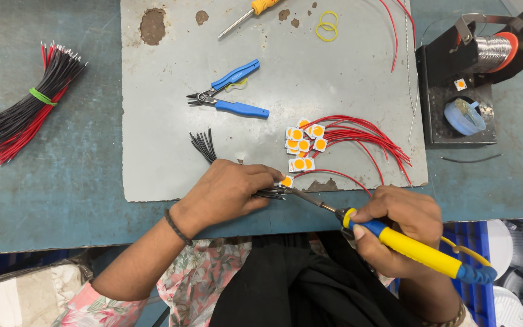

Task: The person strips the insulation from the ends of red and black wires using pliers, then solders the stripped wire ends onto the contact pads of small LED chip modules on the workbench, finishing one module and setting it aside before starting the next.

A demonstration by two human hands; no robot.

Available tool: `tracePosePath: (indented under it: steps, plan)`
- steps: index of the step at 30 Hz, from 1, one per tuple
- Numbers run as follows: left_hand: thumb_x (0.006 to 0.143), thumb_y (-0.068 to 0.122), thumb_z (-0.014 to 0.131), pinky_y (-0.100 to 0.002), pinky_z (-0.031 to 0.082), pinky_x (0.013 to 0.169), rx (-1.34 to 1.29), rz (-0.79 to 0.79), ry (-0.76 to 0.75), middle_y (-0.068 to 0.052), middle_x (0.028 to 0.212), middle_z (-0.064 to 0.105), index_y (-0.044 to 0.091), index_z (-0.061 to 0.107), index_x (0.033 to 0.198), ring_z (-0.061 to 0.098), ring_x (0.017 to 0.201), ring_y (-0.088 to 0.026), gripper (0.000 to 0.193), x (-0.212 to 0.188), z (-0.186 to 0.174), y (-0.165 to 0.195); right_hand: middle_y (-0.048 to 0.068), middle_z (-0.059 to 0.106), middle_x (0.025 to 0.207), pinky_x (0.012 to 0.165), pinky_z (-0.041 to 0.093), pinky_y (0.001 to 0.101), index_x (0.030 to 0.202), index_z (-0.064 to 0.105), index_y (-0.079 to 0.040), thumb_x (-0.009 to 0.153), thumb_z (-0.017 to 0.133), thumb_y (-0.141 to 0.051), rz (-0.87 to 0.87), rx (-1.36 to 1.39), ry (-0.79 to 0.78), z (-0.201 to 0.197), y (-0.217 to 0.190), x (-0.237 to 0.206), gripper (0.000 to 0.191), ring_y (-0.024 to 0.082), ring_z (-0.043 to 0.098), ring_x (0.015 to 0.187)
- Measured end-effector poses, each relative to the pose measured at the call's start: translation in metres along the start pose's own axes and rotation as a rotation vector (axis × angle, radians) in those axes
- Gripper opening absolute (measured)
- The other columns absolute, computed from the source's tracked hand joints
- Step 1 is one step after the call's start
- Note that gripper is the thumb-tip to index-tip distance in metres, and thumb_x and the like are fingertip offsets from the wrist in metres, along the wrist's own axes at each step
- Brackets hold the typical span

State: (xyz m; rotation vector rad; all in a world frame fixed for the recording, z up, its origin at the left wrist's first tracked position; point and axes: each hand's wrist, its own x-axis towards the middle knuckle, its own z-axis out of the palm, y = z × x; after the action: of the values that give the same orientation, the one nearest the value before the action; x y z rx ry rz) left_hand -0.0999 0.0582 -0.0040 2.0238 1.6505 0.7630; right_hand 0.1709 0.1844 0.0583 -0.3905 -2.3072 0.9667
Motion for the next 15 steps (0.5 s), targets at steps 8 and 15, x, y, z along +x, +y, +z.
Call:
tracePosePath:
  steps: [8, 15]
  plan:
    - [0.075, 0.019, 0.079, -0.039, 0.056, 0.066, -0.004, -0.007, -0.003, 0.002, 0.118, 0.074, 0.01, 0.072, 0.104, 0.072, 0.083, -0.026, 0.031, 0.0002, -0.0003, 0.0003, 0.006, 0.065, 0.068, 0.052, 0.044, 0.0271, 0.08, 0.063, -0.002, 0.071, 0.072, -0.006, 0.002, -0.001, -0.017, 0.0021, -0.0013, 0.0043, 0.014, 0.015, 0.061, 0.055]
    - [0.074, 0.02, 0.079, -0.039, 0.056, 0.067, -0.009, -0.019, 0.0, 0.001, 0.117, 0.075, 0.011, 0.072, 0.107, 0.073, 0.084, -0.027, 0.035, 0.0006, -0.0002, 0.0017, 0.007, 0.063, 0.066, 0.051, 0.044, 0.0286, 0.08, 0.064, -0.002, 0.068, 0.072, -0.007, -0.03, -0.011, -0.053, 0.0011, -0.0025, 0.0082, 0.015, 0.017, 0.06, 0.054]
